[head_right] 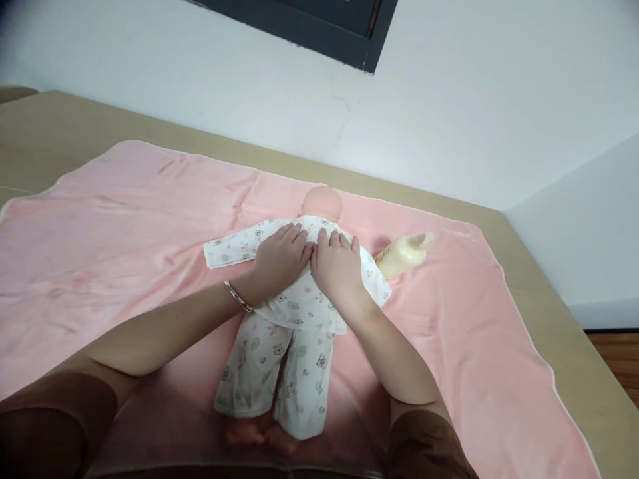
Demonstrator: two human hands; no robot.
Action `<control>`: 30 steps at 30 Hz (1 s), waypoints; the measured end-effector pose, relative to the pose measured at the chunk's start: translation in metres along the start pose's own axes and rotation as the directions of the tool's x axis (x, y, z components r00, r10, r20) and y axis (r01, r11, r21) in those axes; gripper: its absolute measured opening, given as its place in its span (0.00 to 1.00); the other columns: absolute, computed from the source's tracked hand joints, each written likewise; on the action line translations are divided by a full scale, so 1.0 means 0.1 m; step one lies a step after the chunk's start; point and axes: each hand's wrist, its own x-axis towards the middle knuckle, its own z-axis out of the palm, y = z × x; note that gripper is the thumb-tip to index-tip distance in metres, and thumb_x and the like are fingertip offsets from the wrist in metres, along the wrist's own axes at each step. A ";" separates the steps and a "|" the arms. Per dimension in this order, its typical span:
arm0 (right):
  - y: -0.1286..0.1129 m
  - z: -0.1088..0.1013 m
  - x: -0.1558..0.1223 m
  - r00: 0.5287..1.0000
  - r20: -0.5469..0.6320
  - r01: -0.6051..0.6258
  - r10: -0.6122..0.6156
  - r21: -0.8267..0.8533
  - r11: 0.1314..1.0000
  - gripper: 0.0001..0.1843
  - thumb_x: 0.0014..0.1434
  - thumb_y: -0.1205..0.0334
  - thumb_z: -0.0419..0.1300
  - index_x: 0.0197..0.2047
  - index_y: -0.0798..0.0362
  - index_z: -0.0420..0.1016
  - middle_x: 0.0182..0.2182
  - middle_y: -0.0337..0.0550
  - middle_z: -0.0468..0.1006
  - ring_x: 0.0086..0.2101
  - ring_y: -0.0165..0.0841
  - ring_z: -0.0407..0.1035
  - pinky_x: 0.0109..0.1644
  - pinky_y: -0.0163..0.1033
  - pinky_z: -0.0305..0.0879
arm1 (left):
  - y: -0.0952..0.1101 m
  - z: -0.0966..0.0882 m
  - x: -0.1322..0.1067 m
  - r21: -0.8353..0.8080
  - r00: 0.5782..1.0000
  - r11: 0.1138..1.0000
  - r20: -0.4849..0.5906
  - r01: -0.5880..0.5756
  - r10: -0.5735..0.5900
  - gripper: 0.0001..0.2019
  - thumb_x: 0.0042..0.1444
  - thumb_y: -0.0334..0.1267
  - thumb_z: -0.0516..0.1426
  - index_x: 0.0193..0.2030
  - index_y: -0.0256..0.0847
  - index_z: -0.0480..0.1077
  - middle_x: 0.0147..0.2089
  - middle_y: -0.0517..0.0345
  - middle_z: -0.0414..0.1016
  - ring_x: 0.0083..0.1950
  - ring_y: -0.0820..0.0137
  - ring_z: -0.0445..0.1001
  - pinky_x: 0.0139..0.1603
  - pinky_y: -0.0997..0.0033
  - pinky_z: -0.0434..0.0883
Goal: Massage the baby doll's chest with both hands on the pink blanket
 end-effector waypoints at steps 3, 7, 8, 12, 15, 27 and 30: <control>0.01 -0.02 0.00 1.000 0.000 -0.009 0.009 0.014 1.000 0.28 0.73 0.57 0.41 0.70 0.60 0.61 0.64 0.62 0.70 0.64 0.50 0.64 0.70 0.62 0.46 | 0.00 0.00 -0.01 0.025 0.999 0.999 0.006 0.031 -0.031 0.18 0.69 0.39 0.48 0.54 0.32 0.73 0.57 0.37 0.77 0.62 0.52 0.74 0.62 0.49 0.74; 0.13 0.11 0.18 0.997 0.020 -0.071 0.070 0.092 0.993 0.31 0.73 0.52 0.41 0.72 0.59 0.57 0.68 0.62 0.64 0.68 0.50 0.58 0.70 0.60 0.49 | -0.05 0.05 0.03 0.022 0.998 0.999 0.026 0.048 -0.049 0.24 0.67 0.41 0.50 0.63 0.26 0.66 0.65 0.31 0.70 0.68 0.48 0.68 0.67 0.46 0.68; 0.16 0.14 0.23 0.997 0.022 -0.079 0.077 0.107 0.991 0.32 0.72 0.52 0.42 0.73 0.60 0.56 0.69 0.62 0.63 0.68 0.50 0.56 0.69 0.60 0.50 | -0.07 0.06 0.03 0.022 0.999 0.999 0.027 0.040 -0.040 0.24 0.67 0.41 0.50 0.64 0.25 0.65 0.66 0.31 0.69 0.69 0.47 0.67 0.68 0.46 0.67; 0.16 0.18 0.25 0.998 0.007 -0.065 0.065 0.115 0.991 0.32 0.72 0.53 0.42 0.73 0.60 0.55 0.69 0.62 0.62 0.68 0.50 0.56 0.68 0.59 0.52 | -0.07 0.07 0.03 0.025 1.000 0.999 0.008 -0.020 0.020 0.22 0.68 0.40 0.49 0.62 0.25 0.68 0.64 0.32 0.72 0.67 0.49 0.70 0.69 0.49 0.67; 0.03 0.10 0.08 0.999 -0.037 -0.035 0.036 0.027 0.999 0.30 0.73 0.56 0.39 0.71 0.63 0.59 0.64 0.65 0.70 0.64 0.51 0.63 0.68 0.59 0.51 | -0.04 0.05 0.00 0.011 0.999 0.999 0.007 -0.043 0.043 0.20 0.70 0.39 0.46 0.55 0.28 0.73 0.60 0.34 0.75 0.64 0.52 0.73 0.67 0.51 0.69; 0.16 0.18 0.23 0.998 0.005 -0.067 0.067 0.120 0.990 0.32 0.72 0.53 0.42 0.73 0.59 0.55 0.69 0.63 0.61 0.69 0.52 0.55 0.68 0.60 0.52 | -0.07 0.06 0.03 -0.060 0.998 0.997 0.051 0.044 -0.041 0.23 0.67 0.40 0.49 0.64 0.31 0.66 0.67 0.34 0.68 0.71 0.48 0.64 0.70 0.43 0.64; 0.12 0.21 0.23 0.998 -0.015 -0.065 0.067 0.112 0.992 0.31 0.72 0.55 0.41 0.73 0.61 0.55 0.70 0.64 0.61 0.69 0.52 0.55 0.68 0.60 0.52 | -0.07 0.06 0.03 -0.063 0.999 0.998 0.037 -0.004 0.006 0.21 0.67 0.39 0.48 0.62 0.33 0.68 0.65 0.36 0.71 0.69 0.50 0.67 0.69 0.45 0.65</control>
